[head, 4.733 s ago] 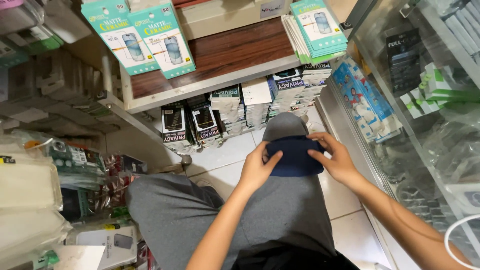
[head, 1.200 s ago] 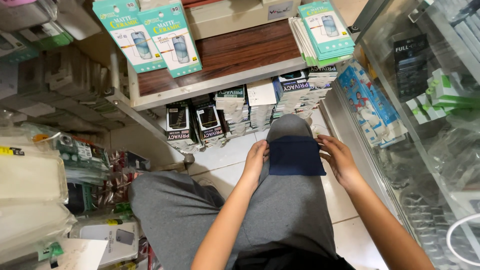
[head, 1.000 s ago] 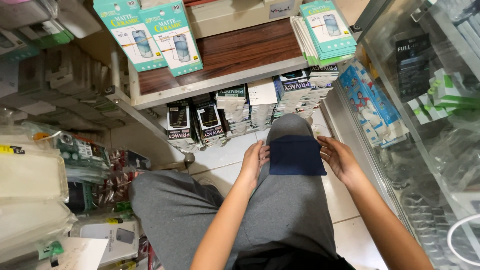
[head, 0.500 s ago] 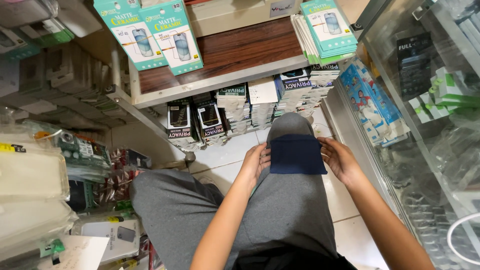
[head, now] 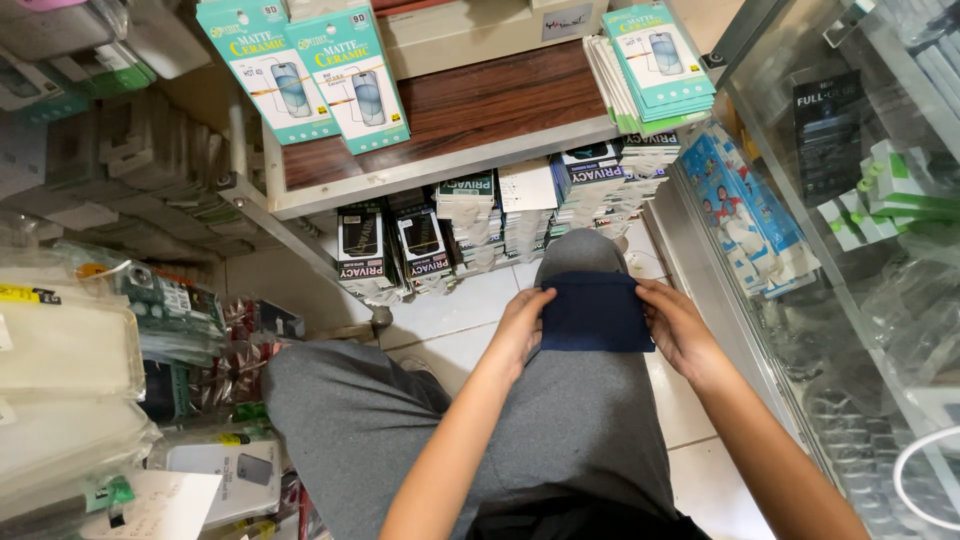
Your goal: Sorting and inspecting mobile phone screen protectors and cases on a low shelf.
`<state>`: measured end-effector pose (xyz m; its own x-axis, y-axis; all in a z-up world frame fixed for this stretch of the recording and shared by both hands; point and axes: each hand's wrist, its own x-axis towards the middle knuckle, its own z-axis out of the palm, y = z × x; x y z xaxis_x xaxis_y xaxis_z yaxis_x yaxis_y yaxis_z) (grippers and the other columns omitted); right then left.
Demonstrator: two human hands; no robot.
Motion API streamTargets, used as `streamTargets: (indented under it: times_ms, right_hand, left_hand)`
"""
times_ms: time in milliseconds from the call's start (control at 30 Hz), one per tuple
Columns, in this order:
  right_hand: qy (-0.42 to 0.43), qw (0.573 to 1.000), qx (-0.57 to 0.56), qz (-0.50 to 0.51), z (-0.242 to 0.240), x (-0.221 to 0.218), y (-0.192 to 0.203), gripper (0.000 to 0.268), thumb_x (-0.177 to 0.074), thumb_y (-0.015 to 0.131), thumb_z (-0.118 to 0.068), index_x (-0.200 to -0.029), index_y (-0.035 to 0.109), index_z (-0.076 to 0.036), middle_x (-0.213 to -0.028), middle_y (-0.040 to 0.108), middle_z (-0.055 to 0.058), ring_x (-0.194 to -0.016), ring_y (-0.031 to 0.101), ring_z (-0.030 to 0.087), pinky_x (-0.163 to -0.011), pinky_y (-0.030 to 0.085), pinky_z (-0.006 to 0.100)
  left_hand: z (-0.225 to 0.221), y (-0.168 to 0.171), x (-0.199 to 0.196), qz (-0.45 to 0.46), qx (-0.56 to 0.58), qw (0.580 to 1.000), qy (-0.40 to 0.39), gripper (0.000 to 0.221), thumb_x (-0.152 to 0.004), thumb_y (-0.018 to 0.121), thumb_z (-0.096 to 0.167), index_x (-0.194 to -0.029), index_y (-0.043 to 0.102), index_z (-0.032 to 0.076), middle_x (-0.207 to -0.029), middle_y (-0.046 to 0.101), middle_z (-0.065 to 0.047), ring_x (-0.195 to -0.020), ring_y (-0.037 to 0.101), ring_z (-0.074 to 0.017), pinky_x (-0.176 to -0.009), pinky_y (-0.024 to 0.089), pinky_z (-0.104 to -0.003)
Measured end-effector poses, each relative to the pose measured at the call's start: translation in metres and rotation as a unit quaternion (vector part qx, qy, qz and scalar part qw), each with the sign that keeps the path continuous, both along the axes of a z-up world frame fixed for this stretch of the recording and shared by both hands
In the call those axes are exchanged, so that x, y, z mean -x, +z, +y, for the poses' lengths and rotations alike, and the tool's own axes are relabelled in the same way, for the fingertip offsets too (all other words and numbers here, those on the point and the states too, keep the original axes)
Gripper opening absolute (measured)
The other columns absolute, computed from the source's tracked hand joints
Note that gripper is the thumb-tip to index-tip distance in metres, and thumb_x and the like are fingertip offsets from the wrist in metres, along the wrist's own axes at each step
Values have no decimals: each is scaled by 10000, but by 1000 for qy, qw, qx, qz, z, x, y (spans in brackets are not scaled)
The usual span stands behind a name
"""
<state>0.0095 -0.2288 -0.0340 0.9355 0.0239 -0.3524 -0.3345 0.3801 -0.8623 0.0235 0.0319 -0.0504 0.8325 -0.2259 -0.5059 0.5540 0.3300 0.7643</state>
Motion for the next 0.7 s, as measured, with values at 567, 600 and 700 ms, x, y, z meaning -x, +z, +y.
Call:
streamTargets:
  times_ms: [567, 600, 700]
  right_hand:
    - [20, 1000, 2, -17, 10, -2, 27, 395, -956, 633, -101, -1325, 601, 38, -1160, 702, 103, -1043, 660, 178, -932, 507, 309]
    - [26, 999, 2, -20, 10, -4, 32, 391, -956, 629, -110, -1320, 601, 29, -1155, 705, 100, -1039, 664, 181, -926, 514, 312]
    - [47, 997, 0, -57, 11, -6, 48, 375, -974, 621, -123, -1315, 603, 30, -1153, 707, 95, -1041, 667, 167, -924, 509, 304]
  left_hand:
    - [0, 36, -1, -94, 10, 995, 7, 534, -931, 683, 219, -1379, 542, -36, -1186, 701, -125, -1068, 661, -168, -894, 510, -254]
    - [1, 46, -1, -93, 5, 996, 5, 529, -931, 677, 221, -1380, 548, -26, -1181, 704, -126, -1066, 660, -173, -893, 503, -263]
    - [8, 74, -2, -67, 60, 996, 5, 540, -910, 673, 213, -1382, 516, 2, -1144, 710, -102, -1023, 670, -148, -862, 512, -267]
